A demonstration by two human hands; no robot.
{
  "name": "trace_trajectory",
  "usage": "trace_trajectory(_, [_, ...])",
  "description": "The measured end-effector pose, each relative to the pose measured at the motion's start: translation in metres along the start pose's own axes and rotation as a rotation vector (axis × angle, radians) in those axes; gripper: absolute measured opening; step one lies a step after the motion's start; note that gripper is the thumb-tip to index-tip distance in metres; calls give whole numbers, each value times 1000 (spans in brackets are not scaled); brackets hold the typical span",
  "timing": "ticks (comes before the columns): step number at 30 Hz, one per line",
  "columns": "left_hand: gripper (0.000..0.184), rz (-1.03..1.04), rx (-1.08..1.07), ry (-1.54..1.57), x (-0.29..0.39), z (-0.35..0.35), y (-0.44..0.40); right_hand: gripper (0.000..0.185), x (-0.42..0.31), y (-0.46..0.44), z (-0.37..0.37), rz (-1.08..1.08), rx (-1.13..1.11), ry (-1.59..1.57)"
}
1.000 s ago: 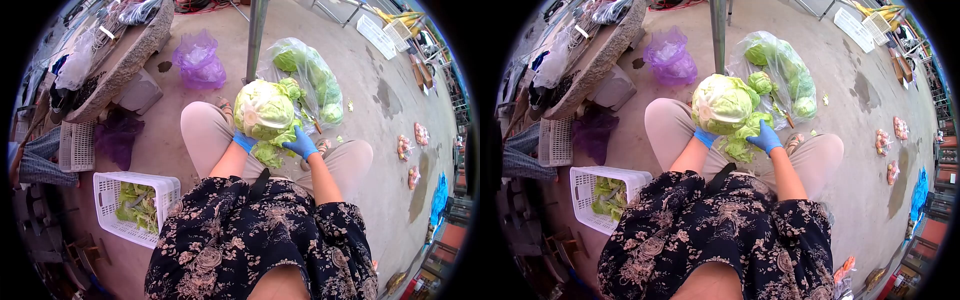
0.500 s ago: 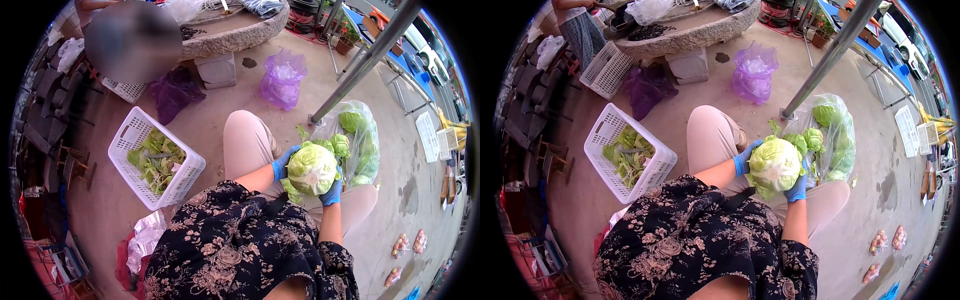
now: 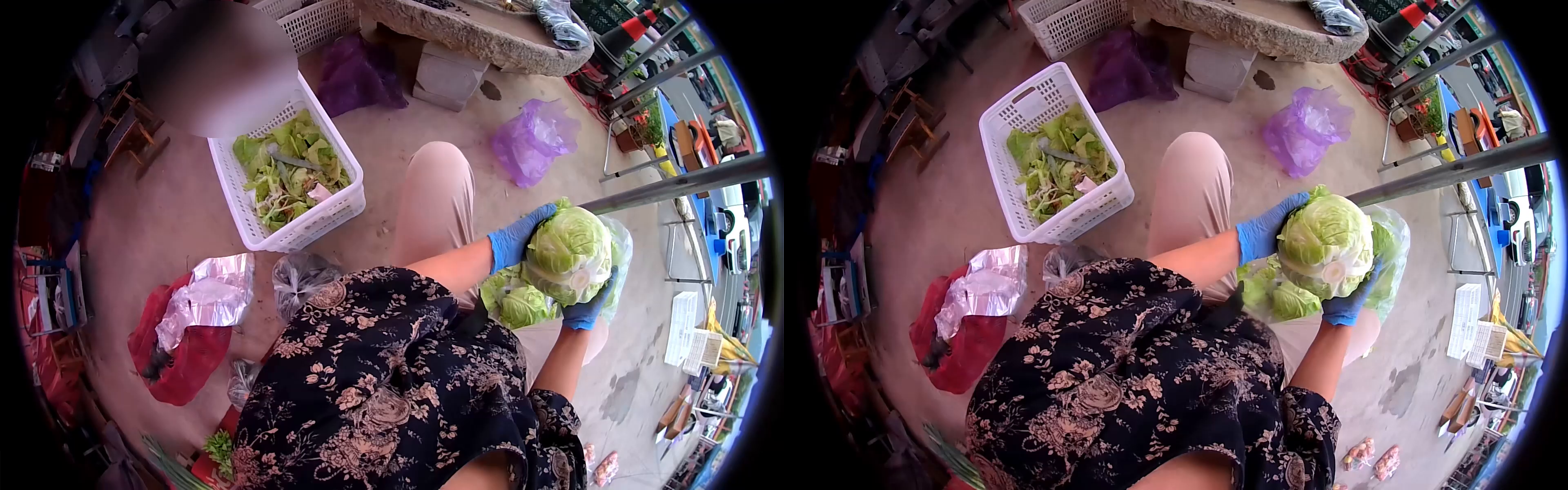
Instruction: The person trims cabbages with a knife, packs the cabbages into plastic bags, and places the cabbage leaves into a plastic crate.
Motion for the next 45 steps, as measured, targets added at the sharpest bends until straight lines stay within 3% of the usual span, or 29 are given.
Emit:
trace_trajectory(2, [48, 0, -35, 61, 1, -2, 5, 58, 1, 6, 2, -38, 77, 67])
trace_trajectory(5, [45, 28, -41, 65, 21, 10, 14, 54, -7, 34, 66, -282, 52, 328])
trace_trajectory(10, [41, 245, -3, -15, 85, 46, 40, 68, -30, 10, 104, -519, -325, 561])
trace_trajectory(12, [40, 414, -10, -70, 118, 59, 57, 60, -34, 0, 136, -479, -413, 471])
trace_trajectory(14, [40, 486, 3, -106, 143, 74, 77, 49, -31, 4, 176, -277, -506, 322])
trace_trajectory(15, [40, 482, 22, -113, 152, 77, 90, 48, -17, 11, 195, -24, -574, 161])
trace_trajectory(17, [40, 283, -377, 29, 162, 81, 105, 49, 4, 21, 225, 531, -783, -237])
trace_trajectory(19, [40, 436, -195, -22, 174, 64, 114, 41, 7, 0, 223, 241, -551, 3])
trace_trajectory(21, [41, 588, 45, -78, 178, 55, 139, 43, 22, 1, 230, 356, -680, 2])
trace_trajectory(23, [42, 738, 326, -101, 166, 63, 161, 48, 43, 23, 247, 686, -973, -213])
trace_trajectory(25, [43, 829, 277, -66, 167, 44, 173, 47, 53, 16, 251, 212, -789, 155])
trace_trajectory(27, [43, 942, 347, -37, 164, 27, 196, 46, 91, 24, 258, 694, -943, -162])
trace_trajectory(28, [44, 997, 370, -31, 162, 22, 209, 38, 100, 30, 263, 640, -953, -113])
trace_trajectory(31, [45, 1097, 475, 73, 159, 6, 244, 37, 137, 43, 281, 759, -949, -55])
trace_trajectory(35, [51, 1327, 455, 59, 159, 7, 279, 42, 159, 52, 313, 615, -1021, 212])
trace_trajectory(39, [53, 1447, 438, 98, 140, 19, 295, 39, 157, 51, 338, 88, -1217, 484])
trace_trajectory(40, [59, 1479, 471, 19, 139, 18, 297, 41, 167, 47, 342, 366, -1194, 383])
trace_trajectory(43, [63, 1557, 482, -92, 143, 20, 302, 38, 167, 61, 363, 3, -1396, 558])
trace_trajectory(45, [63, 1551, 469, -62, 150, 3, 304, 37, 187, 51, 366, 228, -1315, 467])
Point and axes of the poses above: each hand's wrist, its own y-axis away from the middle knuckle, its own z-axis out of the palm, x = y × z, the point moved 7 cm from there along -y, towards the middle knuckle, and after that the axes turned 7 degrees about x, right-handed, at the moved point
